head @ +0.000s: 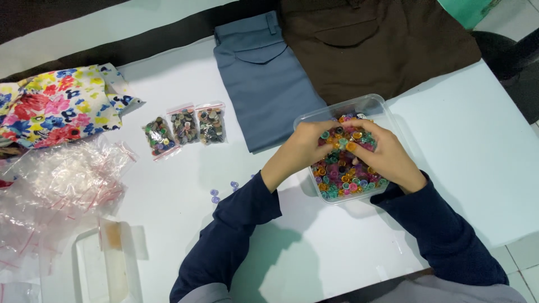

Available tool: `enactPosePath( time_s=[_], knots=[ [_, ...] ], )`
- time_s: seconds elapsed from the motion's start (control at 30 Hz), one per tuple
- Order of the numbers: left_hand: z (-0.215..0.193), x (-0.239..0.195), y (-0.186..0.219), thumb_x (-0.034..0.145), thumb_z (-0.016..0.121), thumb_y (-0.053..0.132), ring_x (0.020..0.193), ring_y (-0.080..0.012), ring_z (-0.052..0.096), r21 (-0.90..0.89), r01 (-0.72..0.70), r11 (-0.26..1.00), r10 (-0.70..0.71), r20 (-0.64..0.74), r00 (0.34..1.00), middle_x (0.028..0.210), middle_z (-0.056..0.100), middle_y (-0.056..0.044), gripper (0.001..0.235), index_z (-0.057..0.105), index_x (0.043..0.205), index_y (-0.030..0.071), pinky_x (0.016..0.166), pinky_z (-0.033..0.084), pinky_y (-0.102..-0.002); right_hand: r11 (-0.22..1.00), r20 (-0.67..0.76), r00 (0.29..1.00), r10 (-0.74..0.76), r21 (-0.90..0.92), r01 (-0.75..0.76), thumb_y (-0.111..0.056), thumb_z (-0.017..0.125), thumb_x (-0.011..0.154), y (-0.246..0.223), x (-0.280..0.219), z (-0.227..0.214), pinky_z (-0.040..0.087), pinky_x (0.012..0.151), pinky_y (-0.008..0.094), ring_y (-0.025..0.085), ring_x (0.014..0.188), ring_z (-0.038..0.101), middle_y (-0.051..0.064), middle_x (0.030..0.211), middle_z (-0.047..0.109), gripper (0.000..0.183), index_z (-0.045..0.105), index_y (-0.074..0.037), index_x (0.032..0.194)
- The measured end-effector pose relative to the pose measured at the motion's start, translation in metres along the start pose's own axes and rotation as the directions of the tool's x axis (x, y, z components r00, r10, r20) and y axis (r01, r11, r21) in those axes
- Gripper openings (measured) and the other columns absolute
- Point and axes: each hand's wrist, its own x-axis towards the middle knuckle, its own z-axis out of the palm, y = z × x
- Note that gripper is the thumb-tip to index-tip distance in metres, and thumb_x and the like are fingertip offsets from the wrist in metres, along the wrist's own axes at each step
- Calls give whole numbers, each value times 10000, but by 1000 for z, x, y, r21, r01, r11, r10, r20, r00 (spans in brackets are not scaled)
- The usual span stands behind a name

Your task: Bagging small colorful buttons into plastic bags for packaging.

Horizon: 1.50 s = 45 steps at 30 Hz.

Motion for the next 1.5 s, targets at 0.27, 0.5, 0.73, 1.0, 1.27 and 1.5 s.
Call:
enactPosePath(
  time_s=[0.27, 0.5, 0.73, 1.0, 1.27, 1.5],
  knots=[
    [-1, -11, -1, 931, 678, 36, 1064, -429, 692, -42, -117, 992, 112, -105, 988, 1096, 705, -259, 373, 604, 1286, -52, 898, 586, -469, 990, 65, 997, -31, 140, 22, 53, 599, 913, -13, -5, 5, 624, 796, 422, 213, 774, 698, 211, 1219, 543, 513, 497, 64, 1415],
    [-2, -18, 9, 953, 668, 69, 1020, -392, 720, 45, -115, 992, 117, -67, 991, 1083, 695, -238, 412, 551, 1337, -23, 830, 612, -433, 984, 79, 997, -27, 175, 13, 59, 563, 925, -15, -6, 3, 618, 791, 416, 203, 823, 685, 209, 1237, 545, 501, 492, 60, 1421],
    [-3, -17, 7, 930, 697, 66, 948, -364, 740, 54, -113, 992, 117, -87, 989, 1004, 708, -212, 336, 590, 1240, -6, 776, 624, -413, 990, 89, 996, -31, 137, 18, 89, 539, 911, -11, -8, 4, 607, 855, 475, 314, 962, 690, 265, 1266, 545, 530, 478, 77, 1437],
    [14, -14, -19, 919, 719, 186, 1236, -360, 628, 310, -115, 944, 168, -148, 975, 1219, 672, -172, 319, 651, 1209, 71, 1132, 400, -556, 942, -87, 973, -216, -282, 184, 13, 659, 904, -10, -12, 18, 595, 875, 486, 498, 1266, 540, 288, 1456, 497, 418, 643, -19, 1321],
    [27, -25, 2, 797, 741, 197, 915, -393, 743, 538, 58, 841, -107, 60, 992, 854, 749, -208, 265, 748, 947, -21, 1214, 249, -540, 777, 147, 941, -304, -534, 334, -76, 728, 872, 26, -7, 23, 555, 933, 503, 420, 1145, 667, 225, 1171, 721, 349, 717, -30, 1218],
    [43, -20, -17, 787, 695, 135, 830, -378, 741, 646, 45, 762, -113, 63, 992, 739, 734, -174, 157, 780, 827, 9, 1181, 289, -530, 686, 178, 932, -316, -636, 354, -108, 726, 874, 44, -3, 23, 510, 982, 481, 350, 1127, 694, 171, 1124, 756, 331, 727, -64, 1202]
  ],
)
